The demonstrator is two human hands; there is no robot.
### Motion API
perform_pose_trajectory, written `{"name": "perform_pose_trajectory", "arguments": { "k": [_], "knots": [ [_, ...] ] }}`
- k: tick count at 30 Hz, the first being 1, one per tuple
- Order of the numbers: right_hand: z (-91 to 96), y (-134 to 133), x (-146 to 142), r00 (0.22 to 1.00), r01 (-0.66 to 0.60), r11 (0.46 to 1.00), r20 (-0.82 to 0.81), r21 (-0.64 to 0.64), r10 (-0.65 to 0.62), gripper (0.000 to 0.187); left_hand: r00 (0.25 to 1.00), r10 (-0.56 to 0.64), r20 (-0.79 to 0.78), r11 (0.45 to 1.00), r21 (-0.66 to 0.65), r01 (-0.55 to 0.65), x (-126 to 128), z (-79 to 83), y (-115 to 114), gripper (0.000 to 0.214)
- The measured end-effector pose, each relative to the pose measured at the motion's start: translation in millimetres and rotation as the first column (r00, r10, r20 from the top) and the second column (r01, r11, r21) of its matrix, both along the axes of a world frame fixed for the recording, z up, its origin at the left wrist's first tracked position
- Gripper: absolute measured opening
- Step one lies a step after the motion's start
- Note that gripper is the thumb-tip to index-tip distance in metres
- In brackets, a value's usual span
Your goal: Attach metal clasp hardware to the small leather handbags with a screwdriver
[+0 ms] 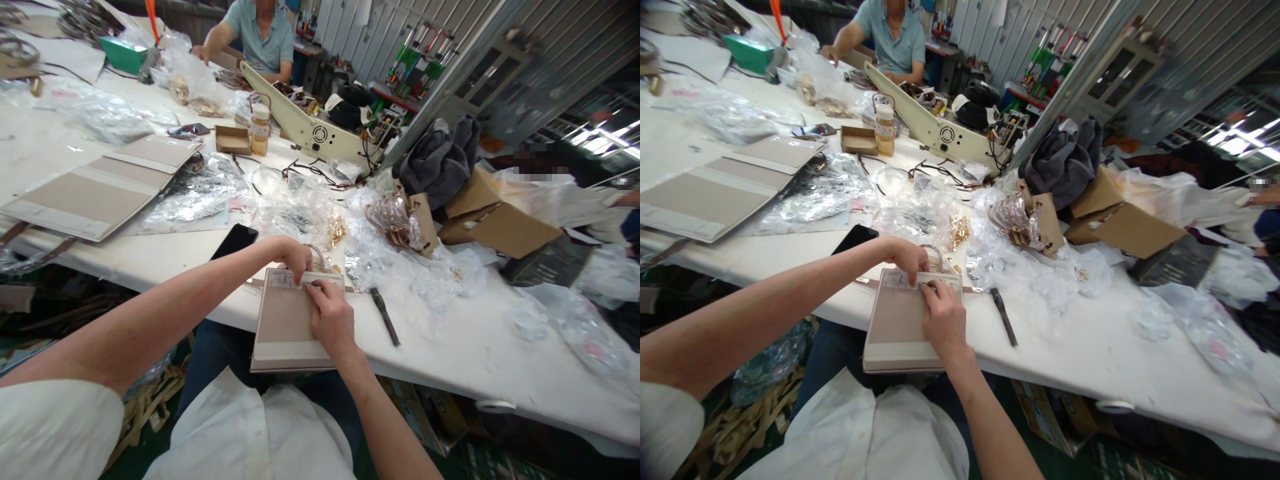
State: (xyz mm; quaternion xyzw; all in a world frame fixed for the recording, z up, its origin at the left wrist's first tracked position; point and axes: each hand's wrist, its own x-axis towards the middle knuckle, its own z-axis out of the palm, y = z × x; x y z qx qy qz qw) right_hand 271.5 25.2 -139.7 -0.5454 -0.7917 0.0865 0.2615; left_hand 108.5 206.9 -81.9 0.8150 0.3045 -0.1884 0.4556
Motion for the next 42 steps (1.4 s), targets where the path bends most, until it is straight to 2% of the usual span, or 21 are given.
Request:
{"name": "perform_pose_trajectory", "arguments": {
  "k": [8, 12, 14, 16, 18, 20, 21, 23, 25, 28, 30, 33, 35, 37, 39, 41, 42],
  "knots": [
    [-12.7, -1, -7, 0.998, 0.059, 0.998, 0.028, -0.001, -0.059, 0.047, 0.995, 0.069, -0.078, 0.994, 0.088, -0.062, 11, -5.4, -4, 0.051],
    [0.9, -2, -2, 1.000, 0.005, 1.000, 0.006, -0.028, -0.005, 0.051, 0.985, 0.104, -0.136, 0.986, 0.141, -0.084, 19, -3.6, -10, 0.037],
    [13.3, -4, 15, 0.997, -0.019, 1.000, -0.071, -0.015, 0.018, 0.051, 0.982, 0.116, -0.150, 0.983, 0.156, -0.092, 21, -2.9, -12, 0.036],
    [22.8, -5, 46, 0.980, 0.115, 0.993, -0.166, 0.037, -0.107, 0.042, 0.982, 0.120, -0.149, 0.983, 0.159, -0.096, 20, -3.3, -13, 0.035],
    [24.6, -3, 85, 0.914, 0.382, 0.922, -0.174, 0.058, -0.368, 0.028, 0.983, 0.118, -0.141, 0.983, 0.156, -0.096, 19, -3.8, -12, 0.034],
    [17.6, 4, 125, 0.817, 0.577, 0.817, -0.006, 0.003, -0.577, 0.022, 0.985, 0.106, -0.134, 0.986, 0.145, -0.087, 19, -3.1, -11, 0.034],
    [11.7, 8, 141, 0.790, 0.612, 0.789, 0.101, -0.055, -0.605, 0.024, 0.986, 0.097, -0.132, 0.987, 0.137, -0.079, 19, -2.4, -10, 0.034],
    [-1.1, 17, 163, 0.783, 0.618, 0.767, 0.229, -0.174, -0.579, 0.030, 0.988, 0.075, -0.132, 0.991, 0.122, -0.059, 19, -0.5, -9, 0.033],
    [-10.8, 21, 170, 0.800, 0.598, 0.766, 0.248, -0.237, -0.547, 0.029, 0.990, 0.060, -0.131, 0.992, 0.119, -0.044, 19, 1.2, -9, 0.033],
    [-15.2, 19, 166, 0.803, 0.596, 0.782, 0.105, -0.183, -0.587, 0.029, 0.990, 0.047, -0.130, 0.991, 0.128, -0.031, 18, 2.2, -9, 0.036],
    [-13.2, 14, 161, 0.767, 0.611, 0.780, -0.140, -0.137, -0.626, 0.037, 0.991, 0.033, -0.130, 0.992, 0.129, -0.016, 19, 2.5, -9, 0.041],
    [-5.3, 8, 154, 0.604, 0.592, 0.778, -0.523, -0.211, -0.601, 0.050, 0.991, 0.006, -0.133, 0.990, 0.137, 0.013, 21, 3.7, -8, 0.047],
    [3.9, 5, 149, 0.518, 0.548, 0.803, -0.659, -0.234, -0.545, 0.048, 0.990, -0.010, -0.141, 0.988, 0.153, 0.032, 22, 5.4, -8, 0.048],
    [16.7, 3, 140, 0.518, 0.525, 0.838, -0.725, -0.150, -0.454, 0.042, 0.988, -0.024, -0.149, 0.985, 0.168, 0.049, 23, 7.8, -9, 0.046],
    [31.5, 3, 126, 0.564, 0.494, 0.869, -0.748, -0.034, -0.350, 0.036, 0.988, -0.037, -0.148, 0.982, 0.178, 0.063, 24, 10.0, -10, 0.044],
    [45.8, 5, 106, 0.585, 0.444, 0.896, -0.764, 0.020, -0.273, 0.032, 0.989, -0.045, -0.143, 0.980, 0.185, 0.072, 25, 11.7, -11, 0.042],
    [51.8, 8, 93, 0.571, 0.409, 0.912, -0.788, 0.028, -0.232, 0.031, 0.989, -0.048, -0.142, 0.980, 0.186, 0.075, 26, 12.3, -11, 0.041]
  ]
}}
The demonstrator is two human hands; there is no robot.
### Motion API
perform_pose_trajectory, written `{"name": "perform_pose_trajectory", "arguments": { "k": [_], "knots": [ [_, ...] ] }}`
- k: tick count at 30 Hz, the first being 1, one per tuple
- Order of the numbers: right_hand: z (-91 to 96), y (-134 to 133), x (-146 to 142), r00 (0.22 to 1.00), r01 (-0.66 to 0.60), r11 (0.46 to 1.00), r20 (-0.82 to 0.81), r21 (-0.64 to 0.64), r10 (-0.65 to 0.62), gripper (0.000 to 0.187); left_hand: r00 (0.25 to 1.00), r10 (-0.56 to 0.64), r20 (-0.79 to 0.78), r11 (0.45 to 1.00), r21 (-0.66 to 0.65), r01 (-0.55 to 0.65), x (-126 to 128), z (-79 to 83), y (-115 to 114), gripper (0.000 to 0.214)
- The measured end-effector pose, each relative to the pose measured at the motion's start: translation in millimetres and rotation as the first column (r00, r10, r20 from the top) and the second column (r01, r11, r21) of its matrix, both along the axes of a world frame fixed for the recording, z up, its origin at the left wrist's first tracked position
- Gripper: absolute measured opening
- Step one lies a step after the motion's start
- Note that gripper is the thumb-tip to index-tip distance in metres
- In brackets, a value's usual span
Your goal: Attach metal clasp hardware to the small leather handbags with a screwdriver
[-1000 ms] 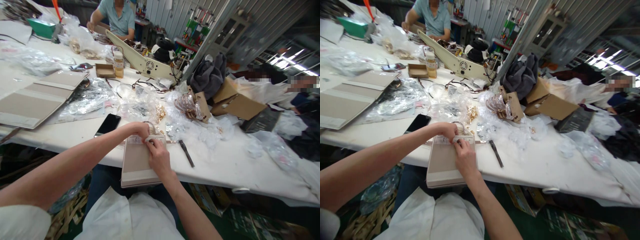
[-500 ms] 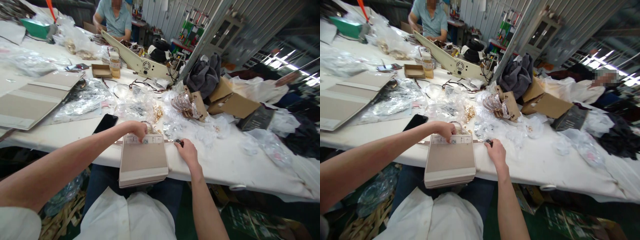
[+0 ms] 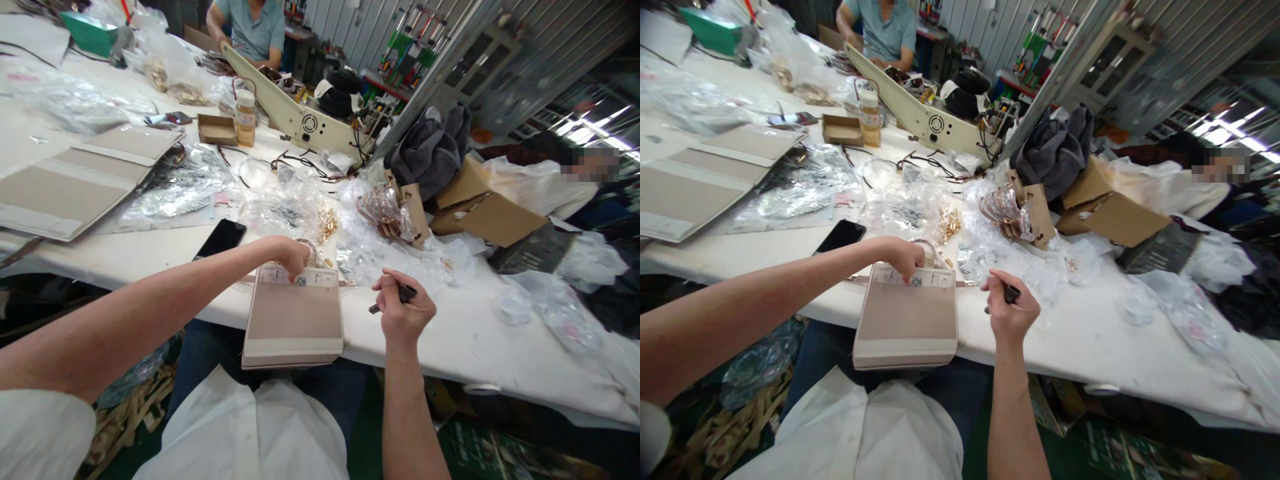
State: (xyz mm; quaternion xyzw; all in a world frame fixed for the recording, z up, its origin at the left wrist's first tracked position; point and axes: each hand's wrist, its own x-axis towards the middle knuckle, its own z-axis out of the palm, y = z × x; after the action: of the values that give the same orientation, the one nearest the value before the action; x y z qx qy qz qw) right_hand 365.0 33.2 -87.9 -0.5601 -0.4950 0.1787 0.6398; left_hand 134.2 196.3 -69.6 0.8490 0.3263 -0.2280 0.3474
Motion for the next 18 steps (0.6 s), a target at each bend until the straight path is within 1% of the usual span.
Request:
{"name": "perform_pose_trajectory", "arguments": {
  "k": [1, 2, 4, 5, 6, 9, 13, 18],
  "knots": [
    [5.0, 4, -13, 0.997, -0.055, 0.998, -0.053, 0.028, 0.056, 0.030, 1.000, -0.003, 0.000, 1.000, -0.002, 0.003, 1, 0.5, 0, 0.039],
    [8.8, 9, -28, 0.985, -0.120, 0.991, -0.120, 0.065, 0.128, 0.034, 1.000, -0.005, 0.001, 1.000, -0.007, 0.006, 2, 0.9, 0, 0.038],
    [12.3, 20, -56, 0.926, -0.253, 0.957, -0.252, 0.141, 0.282, 0.055, 1.000, -0.012, 0.009, 1.000, -0.024, 0.012, 4, 1.2, 1, 0.037],
    [11.9, 25, -69, 0.894, -0.298, 0.940, -0.297, 0.168, 0.336, 0.062, 1.000, -0.014, 0.017, 0.999, -0.036, 0.015, 4, 1.0, 2, 0.037],
    [10.1, 31, -80, 0.872, -0.322, 0.929, -0.325, 0.182, 0.366, 0.065, 1.000, -0.015, 0.027, 0.999, -0.047, 0.016, 4, 0.5, 2, 0.036],
    [-1.0, 42, -104, 0.846, -0.332, 0.921, -0.369, 0.203, 0.386, 0.066, 0.999, -0.005, 0.043, 0.997, -0.073, 0.008, 3, -4.2, 5, 0.031],
    [-17.9, 47, -114, 0.812, -0.365, 0.903, -0.397, 0.228, 0.428, 0.065, 0.999, 0.024, 0.040, 0.994, -0.106, -0.019, 3, -18.4, 14, 0.032],
    [-27.7, 45, -117, 0.862, -0.345, 0.919, -0.323, 0.191, 0.391, 0.062, 0.997, 0.059, 0.053, 0.981, -0.190, -0.048, 8, -39.9, 26, 0.033]
  ]
}}
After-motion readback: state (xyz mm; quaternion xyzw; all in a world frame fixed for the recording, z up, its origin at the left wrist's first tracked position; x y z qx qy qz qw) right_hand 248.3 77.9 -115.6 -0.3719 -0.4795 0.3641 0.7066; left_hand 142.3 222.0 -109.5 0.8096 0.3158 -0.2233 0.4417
